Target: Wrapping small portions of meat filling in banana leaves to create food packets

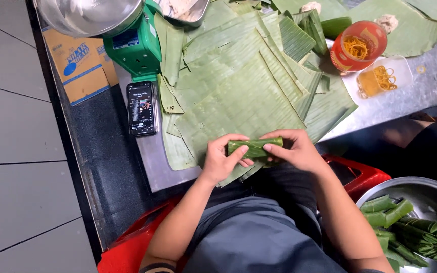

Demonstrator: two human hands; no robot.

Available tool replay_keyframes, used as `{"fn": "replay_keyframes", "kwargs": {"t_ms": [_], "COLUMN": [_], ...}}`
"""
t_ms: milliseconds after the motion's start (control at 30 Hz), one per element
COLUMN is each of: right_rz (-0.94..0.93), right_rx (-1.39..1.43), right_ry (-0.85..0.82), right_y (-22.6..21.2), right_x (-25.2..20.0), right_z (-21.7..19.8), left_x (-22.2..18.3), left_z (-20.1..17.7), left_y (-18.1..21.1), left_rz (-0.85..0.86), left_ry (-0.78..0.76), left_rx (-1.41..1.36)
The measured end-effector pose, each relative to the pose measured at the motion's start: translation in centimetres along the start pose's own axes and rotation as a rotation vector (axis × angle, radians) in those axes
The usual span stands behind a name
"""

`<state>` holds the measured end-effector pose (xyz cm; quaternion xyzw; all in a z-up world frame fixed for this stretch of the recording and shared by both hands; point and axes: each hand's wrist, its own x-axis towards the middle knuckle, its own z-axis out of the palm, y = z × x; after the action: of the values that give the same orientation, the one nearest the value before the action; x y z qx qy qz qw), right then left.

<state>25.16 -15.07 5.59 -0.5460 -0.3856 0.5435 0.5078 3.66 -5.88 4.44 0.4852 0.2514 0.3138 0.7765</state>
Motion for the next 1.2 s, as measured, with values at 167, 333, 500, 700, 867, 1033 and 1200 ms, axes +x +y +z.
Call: {"fn": "replay_keyframes", "kwargs": {"t_ms": [167,333,500,700,867,1033,1200], "right_rz": [-0.076,-0.287,-0.356,-0.371,-0.343,-0.37,-0.361], "right_rx": [-0.16,-0.405,-0.439,-0.446,-0.446,-0.471,-0.47], "right_ry": [0.027,0.02,0.053,0.048,0.015,0.032,0.03], "right_y": [-2.4,-2.9,-3.0,-4.2,-4.6,-4.5,-4.2], "right_x": [-0.2,-0.3,-0.6,-0.5,-0.5,-0.6,-0.5], "right_z": [0.6,1.2,1.8,2.1,2.3,2.5,2.3], "left_x": [-0.1,-0.1,0.2,0.1,0.3,0.5,0.6], "left_z": [0.5,0.0,0.0,0.3,0.0,0.3,0.9], "left_y": [0.7,1.4,1.1,1.4,0.9,1.7,2.6], "left_rz": [0.128,0.252,0.262,0.257,0.231,0.2,0.263], "left_ry": [-0.011,0.044,0.072,0.094,0.104,0.042,0.016], "left_rx": [0.191,0.625,0.62,0.6,0.601,0.566,0.582]}}
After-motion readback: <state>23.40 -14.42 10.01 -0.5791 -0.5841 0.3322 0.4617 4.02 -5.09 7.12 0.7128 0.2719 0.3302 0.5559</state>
